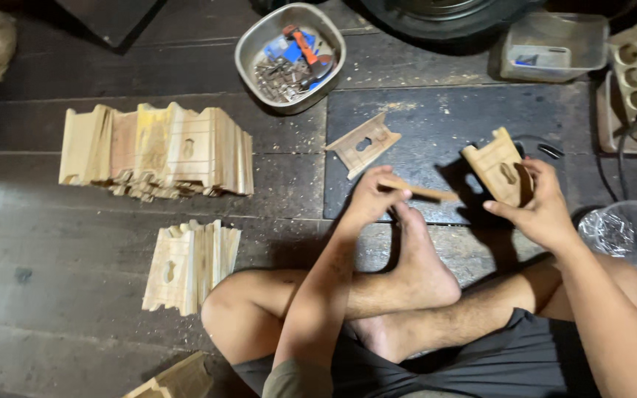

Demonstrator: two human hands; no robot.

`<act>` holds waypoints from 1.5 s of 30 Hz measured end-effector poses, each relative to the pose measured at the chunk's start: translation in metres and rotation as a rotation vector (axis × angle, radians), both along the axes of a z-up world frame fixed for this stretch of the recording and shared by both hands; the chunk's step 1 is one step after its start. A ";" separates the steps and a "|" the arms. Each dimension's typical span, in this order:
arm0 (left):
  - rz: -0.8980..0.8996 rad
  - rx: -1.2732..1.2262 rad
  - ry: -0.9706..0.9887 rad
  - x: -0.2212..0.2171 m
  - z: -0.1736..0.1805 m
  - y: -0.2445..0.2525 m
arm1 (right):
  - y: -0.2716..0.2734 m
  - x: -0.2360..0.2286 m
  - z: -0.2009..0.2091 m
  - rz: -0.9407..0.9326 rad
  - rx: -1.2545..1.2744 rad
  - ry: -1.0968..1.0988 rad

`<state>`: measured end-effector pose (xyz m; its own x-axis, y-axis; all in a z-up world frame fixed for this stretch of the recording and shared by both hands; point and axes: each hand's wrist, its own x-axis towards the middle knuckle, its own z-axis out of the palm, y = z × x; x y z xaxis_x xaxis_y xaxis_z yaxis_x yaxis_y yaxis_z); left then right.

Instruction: The person assembles small wooden structures by hand, joining precut wooden panels together and securing them with a hammer and small nails.

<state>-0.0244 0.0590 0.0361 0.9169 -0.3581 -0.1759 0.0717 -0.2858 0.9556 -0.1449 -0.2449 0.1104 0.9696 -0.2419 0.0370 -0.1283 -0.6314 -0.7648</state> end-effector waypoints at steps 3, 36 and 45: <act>-0.143 0.404 -0.117 -0.011 0.014 -0.009 | 0.010 0.008 0.030 0.043 -0.081 0.088; 0.052 0.001 -0.111 -0.029 0.024 -0.019 | 0.011 0.023 -0.084 -0.058 0.025 -0.117; -0.104 0.222 -0.536 -0.021 -0.001 -0.027 | -0.009 0.016 -0.103 -0.131 0.140 -0.124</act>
<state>-0.0452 0.0325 0.0355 0.8606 -0.4589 0.2211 -0.4439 -0.4627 0.7674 -0.1288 -0.2541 0.0072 0.9197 -0.3765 0.1111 -0.1017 -0.5020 -0.8589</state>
